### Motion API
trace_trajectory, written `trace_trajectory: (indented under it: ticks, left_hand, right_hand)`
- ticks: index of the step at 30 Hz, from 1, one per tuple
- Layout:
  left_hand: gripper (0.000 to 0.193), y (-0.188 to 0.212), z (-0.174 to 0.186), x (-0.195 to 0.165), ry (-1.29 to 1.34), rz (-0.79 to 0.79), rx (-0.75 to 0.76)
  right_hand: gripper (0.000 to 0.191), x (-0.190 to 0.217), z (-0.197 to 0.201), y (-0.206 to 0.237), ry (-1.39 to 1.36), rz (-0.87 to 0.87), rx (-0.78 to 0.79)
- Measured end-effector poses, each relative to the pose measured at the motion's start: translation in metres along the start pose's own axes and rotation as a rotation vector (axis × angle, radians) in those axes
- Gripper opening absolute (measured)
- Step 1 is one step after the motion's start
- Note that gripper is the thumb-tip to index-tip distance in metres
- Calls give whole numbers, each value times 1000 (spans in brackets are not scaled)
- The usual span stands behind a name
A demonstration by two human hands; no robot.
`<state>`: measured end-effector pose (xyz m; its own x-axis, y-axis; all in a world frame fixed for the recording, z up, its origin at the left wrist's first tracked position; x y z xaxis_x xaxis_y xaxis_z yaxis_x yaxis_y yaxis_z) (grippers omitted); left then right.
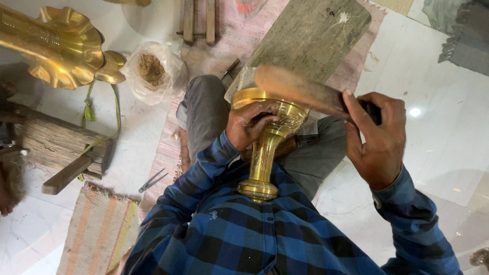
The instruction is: The person sits on the floor holding a brass vase between their legs and engraves a decorative pattern into its surface. They hold a punch against the metal with one hand and strike it with a wooden mallet in the other, rotating the vase to work around the rim.
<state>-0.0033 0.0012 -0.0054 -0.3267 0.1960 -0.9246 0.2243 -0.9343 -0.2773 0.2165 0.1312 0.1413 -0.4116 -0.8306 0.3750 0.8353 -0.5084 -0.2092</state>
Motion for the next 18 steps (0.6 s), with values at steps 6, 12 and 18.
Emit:
trace_trajectory:
  ticks: [6, 12, 18]
  left_hand:
    - [38, 1, 1, -4, 3, 35, 6]
    - [23, 1, 2, -2, -81, 8, -2]
    - [26, 0, 0, 2, -97, 24, 19]
  right_hand:
    - [57, 1, -9, 9, -81, -26, 27]
    - [61, 9, -1, -4, 90, 48, 59]
    - [64, 14, -2, -2, 124, -12, 67]
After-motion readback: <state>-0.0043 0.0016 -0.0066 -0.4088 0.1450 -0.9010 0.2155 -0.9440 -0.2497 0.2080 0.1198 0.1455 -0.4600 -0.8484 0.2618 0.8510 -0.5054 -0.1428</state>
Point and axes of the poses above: each hand's wrist, its own y-axis away from the middle knuckle, its own z-axis out of the back of the hand, x = y × z, the point moved 2 cm from there along -y, towards the middle knuckle, and after that the axes turned 7 degrees about x, right-handed, at the moved point
